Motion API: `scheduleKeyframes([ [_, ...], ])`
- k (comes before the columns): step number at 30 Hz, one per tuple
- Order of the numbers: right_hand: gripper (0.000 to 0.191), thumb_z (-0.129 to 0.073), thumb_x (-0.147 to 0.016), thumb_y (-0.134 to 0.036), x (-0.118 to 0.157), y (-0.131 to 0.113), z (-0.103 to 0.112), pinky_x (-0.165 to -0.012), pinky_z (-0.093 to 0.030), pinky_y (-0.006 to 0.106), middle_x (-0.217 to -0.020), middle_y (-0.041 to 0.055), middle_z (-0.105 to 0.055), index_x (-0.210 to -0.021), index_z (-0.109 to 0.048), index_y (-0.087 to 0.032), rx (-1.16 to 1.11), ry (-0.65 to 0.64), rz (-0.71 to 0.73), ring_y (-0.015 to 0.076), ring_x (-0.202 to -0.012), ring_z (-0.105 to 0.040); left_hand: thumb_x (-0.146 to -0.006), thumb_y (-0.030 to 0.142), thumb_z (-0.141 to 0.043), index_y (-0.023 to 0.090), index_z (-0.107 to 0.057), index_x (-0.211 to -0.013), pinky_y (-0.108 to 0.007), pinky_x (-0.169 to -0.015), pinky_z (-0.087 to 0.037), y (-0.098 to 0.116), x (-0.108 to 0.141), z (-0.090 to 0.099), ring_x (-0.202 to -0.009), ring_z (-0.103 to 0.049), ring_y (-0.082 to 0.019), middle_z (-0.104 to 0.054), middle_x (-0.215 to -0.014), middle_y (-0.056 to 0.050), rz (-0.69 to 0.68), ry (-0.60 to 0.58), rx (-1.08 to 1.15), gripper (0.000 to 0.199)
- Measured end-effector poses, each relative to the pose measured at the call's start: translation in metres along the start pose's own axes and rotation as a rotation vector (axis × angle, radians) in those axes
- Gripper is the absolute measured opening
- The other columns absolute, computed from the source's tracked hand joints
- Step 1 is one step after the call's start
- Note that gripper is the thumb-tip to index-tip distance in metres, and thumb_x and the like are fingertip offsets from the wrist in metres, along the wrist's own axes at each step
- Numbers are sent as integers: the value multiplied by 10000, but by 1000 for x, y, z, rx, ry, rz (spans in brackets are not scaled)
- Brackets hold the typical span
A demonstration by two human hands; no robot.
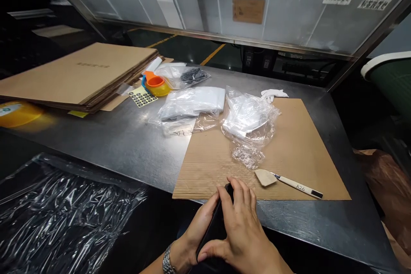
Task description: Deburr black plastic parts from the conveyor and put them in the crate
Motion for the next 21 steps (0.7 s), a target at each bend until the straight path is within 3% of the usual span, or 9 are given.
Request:
scheduleKeyframes([
  [2, 989, -609, -593, -720, -3, 6, 1, -976, -318, 558, -1334, 193, -369, -1356, -325, -159, -77, -3, -41, 379, -1229, -324, -889, 322, -469, 147, -661, -1037, -230, -837, -472, -3, 0, 3, -947, -636, -167, -700, -1019, -58, 18, 29, -18, 299],
  [3, 938, -630, -608, -690, -4, 10, 4, -970, -343, 523, -1288, 177, -421, -1331, -359, -158, -130, -7, -68, 350, -1198, -369, -886, 352, -464, 145, -657, -1032, -244, -754, -505, -7, 0, 5, -826, -666, -169, -714, -948, -67, 62, 43, -40, 318],
  [5, 796, -675, -642, -607, -9, 17, 11, -923, -407, 431, -1177, 134, -510, -1259, -441, -162, -251, -25, -109, 285, -1113, -451, -881, 476, -403, 107, -670, -933, -251, -501, -500, -20, 3, 7, -511, -636, -166, -702, -683, -89, 227, 51, -116, 458],
  [7, 634, -715, -645, -542, -15, 23, 20, -831, -450, 347, -1032, 80, -578, -1134, -546, -175, -364, -63, -117, 228, -987, -518, -869, 582, -293, 70, -666, -754, -224, -341, -405, -30, 9, 5, -328, -534, -146, -609, -472, -88, 390, 21, -190, 644],
  [10, 353, -720, -685, -460, -22, 30, 33, -703, -451, 278, -812, 20, -628, -895, -667, -182, -546, -130, -104, 165, -781, -570, -889, 567, -200, 80, -629, -614, -198, -307, -369, -34, 17, -3, -306, -517, -133, -575, -431, -93, 468, -64, -224, 704],
  [13, 214, -670, -766, -374, -23, 34, 35, -693, -447, 260, -800, 23, -679, -851, -714, -182, -742, -194, -128, 155, -767, -604, -892, 564, -160, 76, -630, -585, -189, -308, -363, -34, 21, -8, -310, -512, -122, -570, -431, -93, 491, -124, -231, 744],
  [15, 215, -638, -794, -369, -23, 42, 32, -660, -444, 251, -766, 25, -689, -822, -724, -174, -831, -177, -216, 151, -737, -608, -882, 584, -160, 56, -638, -574, -189, -320, -367, -36, 21, -5, -322, -520, -121, -565, -440, -97, 505, -123, -231, 776],
  [18, 316, -594, -811, -428, -19, 56, 25, -571, -428, 235, -618, 10, -637, -714, -698, -145, -896, -50, -369, 121, -596, -562, -879, 588, -150, 48, -653, -597, -194, -338, -373, -38, 19, 0, -335, -534, -126, -578, -459, -102, 520, -122, -237, 790],
  [21, 382, -521, -842, -480, -11, 64, 20, -595, -447, 245, -651, 23, -629, -745, -658, -136, -893, 59, -426, 122, -611, -560, -864, 620, -133, 61, -653, -607, -195, -337, -363, -39, 17, 4, -333, -531, -126, -580, -452, -95, 545, -122, -234, 806],
])
Point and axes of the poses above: each hand's wrist, its own x-axis away from the middle knuckle, its own z-axis out of the back of the hand, y = z × x, the point moved 6 cm from there along -x, towards the middle knuckle
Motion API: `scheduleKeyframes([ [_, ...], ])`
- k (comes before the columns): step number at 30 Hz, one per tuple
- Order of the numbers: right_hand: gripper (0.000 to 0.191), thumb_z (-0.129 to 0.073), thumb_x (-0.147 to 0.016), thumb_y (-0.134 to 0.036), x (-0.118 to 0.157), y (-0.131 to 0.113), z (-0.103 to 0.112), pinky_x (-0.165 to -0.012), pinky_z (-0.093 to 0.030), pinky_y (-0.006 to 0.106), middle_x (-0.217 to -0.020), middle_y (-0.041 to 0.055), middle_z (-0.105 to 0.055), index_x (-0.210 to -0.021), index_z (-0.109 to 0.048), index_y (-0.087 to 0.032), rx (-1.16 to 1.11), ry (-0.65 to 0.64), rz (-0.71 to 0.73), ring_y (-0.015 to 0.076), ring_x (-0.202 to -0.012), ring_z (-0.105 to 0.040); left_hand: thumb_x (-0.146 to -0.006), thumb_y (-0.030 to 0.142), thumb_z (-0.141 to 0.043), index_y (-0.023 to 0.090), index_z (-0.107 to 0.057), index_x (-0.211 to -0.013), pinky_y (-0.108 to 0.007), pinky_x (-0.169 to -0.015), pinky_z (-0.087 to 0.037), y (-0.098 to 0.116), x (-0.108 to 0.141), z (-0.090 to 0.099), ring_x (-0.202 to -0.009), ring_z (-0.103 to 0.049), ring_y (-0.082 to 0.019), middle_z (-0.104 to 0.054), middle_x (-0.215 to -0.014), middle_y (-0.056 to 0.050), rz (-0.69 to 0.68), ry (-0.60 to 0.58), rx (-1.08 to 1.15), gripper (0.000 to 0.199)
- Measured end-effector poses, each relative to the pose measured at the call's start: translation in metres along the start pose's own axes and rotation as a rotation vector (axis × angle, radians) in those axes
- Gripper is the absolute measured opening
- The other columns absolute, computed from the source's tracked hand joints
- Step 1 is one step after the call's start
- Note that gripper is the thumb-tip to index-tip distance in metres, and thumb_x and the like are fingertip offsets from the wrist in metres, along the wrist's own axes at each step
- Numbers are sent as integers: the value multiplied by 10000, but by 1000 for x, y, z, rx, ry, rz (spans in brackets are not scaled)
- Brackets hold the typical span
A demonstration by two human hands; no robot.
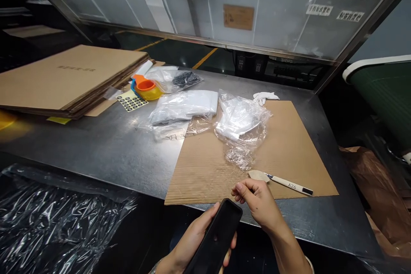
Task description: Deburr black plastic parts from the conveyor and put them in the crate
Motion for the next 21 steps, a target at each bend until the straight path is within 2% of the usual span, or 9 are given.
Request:
scheduleKeyframes([
  [5, 401, -434, -878, -506, 23, 17, -1, -616, -471, 259, -830, 49, -642, -1008, -597, -163, 109, 147, -79, 149, -710, -590, -850, 645, -162, 53, -654, -620, -189, -333, -357, 3, -3, 5, -342, -536, -126, -587, -464, -96, -19, 42, 4, 803],
  [9, 343, -470, -862, -476, 38, 18, -11, -675, -492, 277, -921, 47, -599, -1033, -570, -197, 308, 184, -43, 164, -779, -597, -872, 602, -199, 41, -663, -724, -196, -346, -399, 4, -6, 8, -353, -554, -134, -612, -505, -101, -90, 95, 28, 743],
  [12, 322, -519, -850, -384, 38, 10, -18, -733, -491, 277, -1007, 46, -560, -1132, -538, -228, 350, 152, 35, 164, -856, -582, -877, 585, -238, 56, -638, -887, -198, -330, -397, 5, -6, 8, -342, -561, -152, -623, -493, -97, -122, 128, 52, 663],
  [15, 301, -538, -848, -323, 34, 0, -22, -776, -481, 268, -992, 39, -555, -1137, -565, -243, 326, 93, 113, 158, -900, -571, -889, 547, -266, 76, -602, -966, -218, -328, -418, 8, -3, 7, -348, -569, -163, -642, -526, -89, -148, 135, 71, 584],
  [18, 247, -547, -850, -302, 31, -7, -20, -717, -483, 249, -925, 41, -580, -1072, -620, -224, 319, 76, 174, 148, -829, -583, -895, 523, -275, 77, -600, -960, -241, -352, -455, 9, 0, 6, -380, -591, -170, -659, -574, -100, -151, 118, 68, 556],
  [21, 220, -580, -836, -292, 29, -14, -17, -661, -473, 239, -860, 39, -612, -1021, -654, -199, 344, 52, 236, 143, -766, -589, -896, 517, -279, 71, -625, -855, -215, -357, -442, 9, 2, 5, -399, -602, -163, -653, -573, -110, -163, 98, 22, 566],
])
Point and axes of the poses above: each hand's wrist, its own x-axis away from the middle knuckle, its own z-axis out of the back of the hand, y = z × x, the point moved 6 cm from there along -x, towards the middle knuckle
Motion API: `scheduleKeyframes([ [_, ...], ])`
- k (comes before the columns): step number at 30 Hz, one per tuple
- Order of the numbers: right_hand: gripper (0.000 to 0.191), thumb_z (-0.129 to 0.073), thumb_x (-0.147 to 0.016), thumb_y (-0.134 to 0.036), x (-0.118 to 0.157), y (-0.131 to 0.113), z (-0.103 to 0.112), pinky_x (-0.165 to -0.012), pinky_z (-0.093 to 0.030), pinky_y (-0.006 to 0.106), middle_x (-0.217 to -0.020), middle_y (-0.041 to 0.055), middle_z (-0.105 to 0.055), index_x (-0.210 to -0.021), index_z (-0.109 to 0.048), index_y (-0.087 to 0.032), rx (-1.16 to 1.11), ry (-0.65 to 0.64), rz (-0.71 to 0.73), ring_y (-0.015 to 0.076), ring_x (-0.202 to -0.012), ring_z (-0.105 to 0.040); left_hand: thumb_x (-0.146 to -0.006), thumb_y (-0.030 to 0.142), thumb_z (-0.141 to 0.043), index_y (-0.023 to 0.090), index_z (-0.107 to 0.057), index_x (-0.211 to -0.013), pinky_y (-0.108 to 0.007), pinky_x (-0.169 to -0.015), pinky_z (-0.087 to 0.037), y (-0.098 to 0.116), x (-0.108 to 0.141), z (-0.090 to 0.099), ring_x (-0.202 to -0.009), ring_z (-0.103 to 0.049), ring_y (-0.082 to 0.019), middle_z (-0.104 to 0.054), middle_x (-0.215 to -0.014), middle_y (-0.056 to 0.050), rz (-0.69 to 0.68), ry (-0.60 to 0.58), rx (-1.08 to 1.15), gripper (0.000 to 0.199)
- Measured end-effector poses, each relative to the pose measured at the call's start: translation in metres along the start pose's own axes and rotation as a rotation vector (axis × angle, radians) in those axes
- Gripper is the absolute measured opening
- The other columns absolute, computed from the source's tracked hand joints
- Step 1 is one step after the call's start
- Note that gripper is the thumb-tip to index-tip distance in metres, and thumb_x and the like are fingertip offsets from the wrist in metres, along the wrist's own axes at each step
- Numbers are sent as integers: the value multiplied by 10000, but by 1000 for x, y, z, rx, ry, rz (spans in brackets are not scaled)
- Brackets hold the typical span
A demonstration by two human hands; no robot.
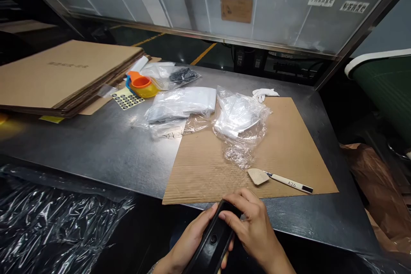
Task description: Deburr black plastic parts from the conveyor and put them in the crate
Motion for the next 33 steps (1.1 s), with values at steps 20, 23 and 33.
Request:
scheduleKeyframes([
  [20, 321, -453, -892, -420, 0, 31, 13, -555, -424, 232, -721, 33, -638, -842, -650, -172, -190, 124, -246, 123, -604, -538, -839, 637, -233, 48, -640, -661, -211, -351, -419, -7, -7, 7, -365, -552, -141, -610, -518, -112, 35, -1, -70, 738],
  [23, 321, -528, -844, -421, 12, 38, 5, -583, -433, 231, -878, 43, -638, -1057, -586, -189, -152, 90, -301, 134, -681, -554, -803, 641, -374, 89, -612, -812, -239, -393, -454, 2, -3, 12, -425, -587, -158, -657, -624, -91, -117, 112, -48, 601],
  [33, 476, -344, -902, -475, 18, 29, -21, -472, -300, 227, -492, -27, -417, -510, -336, -205, 10, 135, -320, 93, -465, -435, -748, 670, -468, 148, -579, -907, -231, -460, -454, 2, 7, 9, -445, -562, -141, -608, -506, -12, -303, 209, -125, 557],
])
Point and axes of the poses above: each hand's wrist, its own x-axis away from the middle knuckle, its own z-axis out of the back of the hand, y = z × x, the point moved 6 cm from there along -x, towards the middle knuckle
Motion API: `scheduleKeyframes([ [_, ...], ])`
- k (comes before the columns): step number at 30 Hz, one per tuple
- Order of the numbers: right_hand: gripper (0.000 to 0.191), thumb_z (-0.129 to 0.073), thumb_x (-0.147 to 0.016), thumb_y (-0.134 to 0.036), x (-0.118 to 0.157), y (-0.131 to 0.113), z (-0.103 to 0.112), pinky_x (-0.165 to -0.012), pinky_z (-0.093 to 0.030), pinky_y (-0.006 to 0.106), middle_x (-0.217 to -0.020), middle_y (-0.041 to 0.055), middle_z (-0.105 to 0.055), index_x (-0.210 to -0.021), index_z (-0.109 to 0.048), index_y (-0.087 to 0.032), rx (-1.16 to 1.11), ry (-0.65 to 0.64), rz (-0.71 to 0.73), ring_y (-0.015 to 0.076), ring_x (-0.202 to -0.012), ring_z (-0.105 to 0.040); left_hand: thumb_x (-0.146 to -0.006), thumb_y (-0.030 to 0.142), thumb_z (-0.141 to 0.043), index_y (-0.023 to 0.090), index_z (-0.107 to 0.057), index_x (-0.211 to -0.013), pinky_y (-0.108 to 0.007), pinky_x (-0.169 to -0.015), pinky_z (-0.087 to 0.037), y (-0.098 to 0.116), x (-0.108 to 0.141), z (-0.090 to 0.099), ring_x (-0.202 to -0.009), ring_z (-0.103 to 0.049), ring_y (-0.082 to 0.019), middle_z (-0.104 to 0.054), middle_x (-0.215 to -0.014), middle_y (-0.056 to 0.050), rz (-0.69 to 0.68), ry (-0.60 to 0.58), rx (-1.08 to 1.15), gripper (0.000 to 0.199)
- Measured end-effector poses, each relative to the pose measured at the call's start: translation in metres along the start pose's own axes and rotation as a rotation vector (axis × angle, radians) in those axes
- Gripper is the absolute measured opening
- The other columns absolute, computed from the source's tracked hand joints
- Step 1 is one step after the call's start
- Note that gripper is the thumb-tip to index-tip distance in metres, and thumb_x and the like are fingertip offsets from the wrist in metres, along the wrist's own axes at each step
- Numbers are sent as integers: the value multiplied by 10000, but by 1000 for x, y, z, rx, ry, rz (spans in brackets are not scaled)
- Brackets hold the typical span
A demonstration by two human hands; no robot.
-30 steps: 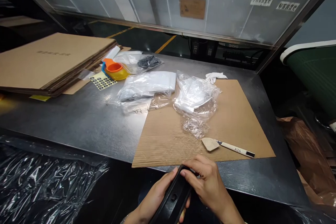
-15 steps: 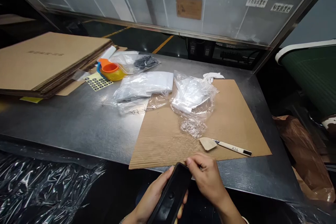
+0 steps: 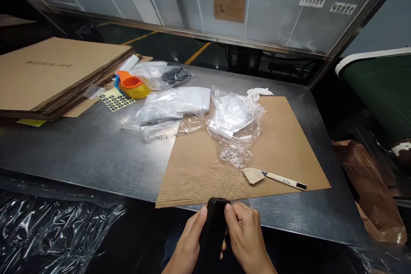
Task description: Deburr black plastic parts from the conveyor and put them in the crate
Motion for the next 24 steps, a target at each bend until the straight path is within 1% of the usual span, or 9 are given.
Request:
scheduleKeyframes([
  [4, 511, -325, -909, -526, -3, 12, -2, -446, -332, 216, -469, 2, -533, -577, -503, -180, -178, -73, -114, 95, -416, -478, -780, 666, -404, 104, -611, -851, -257, -418, -467, -1, -8, 0, -448, -585, -165, -643, -606, -69, 26, -89, 67, 603],
  [7, 501, -324, -913, -530, -2, 12, -1, -470, -371, 208, -515, 14, -573, -638, -543, -172, -265, -102, -112, 107, -478, -530, -804, 640, -377, 68, -631, -818, -250, -397, -466, -1, -10, -2, -438, -585, -160, -644, -639, -96, 65, -139, 125, 626],
  [10, 404, -364, -913, -502, 1, 5, -2, -538, -417, 211, -628, 4, -577, -771, -558, -177, -260, -145, -50, 110, -566, -557, -810, 610, -413, 83, -609, -876, -251, -404, -473, -2, -8, 1, -441, -590, -162, -652, -625, -88, 83, -56, 149, 566],
  [13, 312, -425, -896, -466, 10, 2, -9, -556, -467, 241, -861, 27, -589, -1013, -527, -196, -265, -204, -58, 101, -566, -557, -774, 608, -494, 134, -562, -989, -267, -424, -485, -4, -5, 8, -434, -598, -172, -658, -584, -46, 86, 89, 150, 525],
  [15, 347, -440, -891, -428, 17, 4, -15, -618, -499, 272, -1020, 58, -575, -1166, -470, -220, -286, -227, -81, 125, -659, -585, -731, 599, -564, 144, -577, -935, -264, -473, -500, -1, -6, 14, -478, -618, -172, -671, -610, -41, 36, 159, 164, 499],
  [17, 453, -485, -863, -370, 25, 7, -22, -752, -497, 307, -1160, 80, -543, -1288, -400, -238, -329, -254, -67, 177, -872, -595, -708, 599, -589, 131, -595, -828, -255, -486, -498, 2, -9, 15, -506, -625, -173, -676, -629, -56, -2, 157, 193, 483],
  [19, 621, -542, -814, -285, 33, 11, -30, -910, -435, 340, -1335, 85, -439, -1384, -297, -251, -392, -309, -39, 222, -1129, -500, -729, 610, -550, 120, -595, -780, -261, -465, -489, 2, -12, 13, -463, -603, -168, -659, -571, -64, 24, 105, 210, 495],
  [21, 770, -567, -774, -209, 41, 17, -38, -1024, -339, 360, -1463, 59, -282, -1437, -179, -266, -456, -369, -50, 229, -1298, -330, -761, 607, -504, 118, -591, -801, -272, -439, -484, 0, -14, 11, -422, -583, -169, -642, -522, -63, 70, 65, 213, 498],
  [24, 835, -589, -767, -207, 47, 25, -43, -1084, -240, 372, -1507, 34, -191, -1452, -117, -272, -553, -403, -102, 217, -1363, -199, -800, 595, -446, 95, -599, -805, -274, -430, -484, -4, -16, 8, -408, -583, -175, -650, -521, -96, 111, 36, 201, 523],
])
Point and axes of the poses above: each hand's wrist, its own x-axis away from the middle knuckle, its own z-axis out of the back of the hand, y = z × x, the point moved 6 cm from there along -x, towards the middle knuckle
